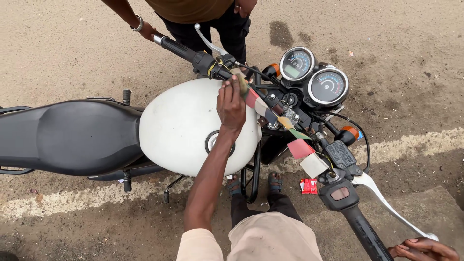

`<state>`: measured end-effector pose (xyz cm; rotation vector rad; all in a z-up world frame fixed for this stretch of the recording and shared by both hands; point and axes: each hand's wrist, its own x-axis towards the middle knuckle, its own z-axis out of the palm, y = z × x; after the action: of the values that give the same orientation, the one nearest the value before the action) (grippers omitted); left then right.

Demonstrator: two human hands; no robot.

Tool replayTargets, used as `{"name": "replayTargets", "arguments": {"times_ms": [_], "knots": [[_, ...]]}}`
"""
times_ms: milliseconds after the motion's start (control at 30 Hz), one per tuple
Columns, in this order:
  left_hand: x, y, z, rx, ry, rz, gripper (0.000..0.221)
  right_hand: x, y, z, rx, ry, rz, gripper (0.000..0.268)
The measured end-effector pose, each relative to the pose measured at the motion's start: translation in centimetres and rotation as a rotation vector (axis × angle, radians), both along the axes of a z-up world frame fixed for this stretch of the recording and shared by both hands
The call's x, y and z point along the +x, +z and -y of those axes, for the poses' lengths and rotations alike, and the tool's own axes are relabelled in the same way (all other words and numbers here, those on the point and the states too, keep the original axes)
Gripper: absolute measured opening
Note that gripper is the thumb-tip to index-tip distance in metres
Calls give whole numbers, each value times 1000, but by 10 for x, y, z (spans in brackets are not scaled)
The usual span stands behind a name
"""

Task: The recorder cleans the dashboard, indicators, and fuel tank of a motorcycle with a sponge.

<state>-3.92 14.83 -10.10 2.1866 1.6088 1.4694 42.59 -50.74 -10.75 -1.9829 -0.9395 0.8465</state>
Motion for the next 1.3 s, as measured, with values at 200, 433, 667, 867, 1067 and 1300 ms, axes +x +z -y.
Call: {"name": "replayTargets", "arguments": {"times_ms": [200, 433, 667, 867, 1067, 1300], "knots": [[-25, 25, -16, -46, -143, -102, 63, 4, -4, 3, 15, 30, -39, 20], [-35, 65, 7, -177, -398, -165, 52, -15, -1, 3, 31, -52, -180, 18], [-36, 173, -48, -212, -440, -76, 42, -40, 0, 4, 111, -66, -203, 16], [28, 98, -62, -508, -696, -500, 37, -68, 26, -20, 184, -6, -219, 21], [22, 89, -63, -503, -657, -660, 26, -45, -10, 28, -52, -135, -182, 18], [4, 71, -36, -286, -656, -528, 35, -113, 33, -8, 254, -161, -401, 22]]}}
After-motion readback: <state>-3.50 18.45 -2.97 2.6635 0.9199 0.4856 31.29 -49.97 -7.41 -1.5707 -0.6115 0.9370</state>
